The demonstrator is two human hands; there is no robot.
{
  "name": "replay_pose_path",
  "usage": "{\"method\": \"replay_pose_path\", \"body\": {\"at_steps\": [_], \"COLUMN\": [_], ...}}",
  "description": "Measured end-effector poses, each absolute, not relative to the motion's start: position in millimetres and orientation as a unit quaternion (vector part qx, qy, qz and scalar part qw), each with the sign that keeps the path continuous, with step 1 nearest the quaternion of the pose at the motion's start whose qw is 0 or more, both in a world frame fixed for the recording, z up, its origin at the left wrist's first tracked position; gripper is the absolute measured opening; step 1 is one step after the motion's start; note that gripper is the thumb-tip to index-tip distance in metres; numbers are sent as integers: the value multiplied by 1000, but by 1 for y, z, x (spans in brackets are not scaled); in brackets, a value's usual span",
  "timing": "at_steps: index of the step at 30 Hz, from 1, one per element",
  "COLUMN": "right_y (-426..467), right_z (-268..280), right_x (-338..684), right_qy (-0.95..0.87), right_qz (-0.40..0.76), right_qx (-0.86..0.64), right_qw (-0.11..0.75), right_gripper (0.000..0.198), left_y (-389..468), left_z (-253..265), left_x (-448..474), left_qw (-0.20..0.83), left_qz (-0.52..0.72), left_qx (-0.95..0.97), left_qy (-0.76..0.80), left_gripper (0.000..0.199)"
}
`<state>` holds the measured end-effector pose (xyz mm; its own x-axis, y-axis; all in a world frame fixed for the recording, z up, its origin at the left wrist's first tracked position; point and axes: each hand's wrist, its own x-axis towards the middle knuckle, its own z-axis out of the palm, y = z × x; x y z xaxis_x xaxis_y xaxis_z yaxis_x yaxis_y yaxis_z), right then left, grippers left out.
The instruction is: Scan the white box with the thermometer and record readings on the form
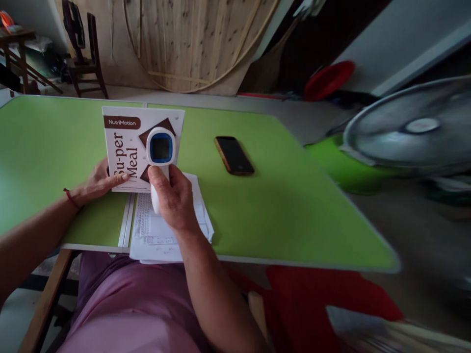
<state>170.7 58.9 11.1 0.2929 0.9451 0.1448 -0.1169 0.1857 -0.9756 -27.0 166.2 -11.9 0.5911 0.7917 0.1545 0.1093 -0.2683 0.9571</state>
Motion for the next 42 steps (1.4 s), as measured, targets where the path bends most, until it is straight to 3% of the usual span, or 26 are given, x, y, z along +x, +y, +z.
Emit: {"method": "replay_pose_path", "body": {"at_steps": [20,27,32,35,39,42], "right_y": [54,44,33,30,29,31], "right_z": [15,26,25,15,-7,-26], "right_x": [170,173,205,234,257,261], "right_qy": [-404,-384,-344,-375,-443,-482], "right_qz": [423,431,335,255,148,97], "right_qx": [-496,-486,-559,-640,-743,-792], "right_qw": [642,656,676,619,479,362], "right_gripper": [54,40,27,25,51,58], "left_y": [163,161,166,172,178,177], "left_z": [-1,-3,-13,-19,-23,-22], "left_x": [-28,-33,-32,-29,-24,-22], "left_qw": [521,502,458,427,380,327], "left_qz": [313,306,346,367,362,337], "left_qx": [733,722,730,737,762,783], "left_qy": [307,366,372,375,380,408], "left_gripper": [63,70,74,82,80,74]}}
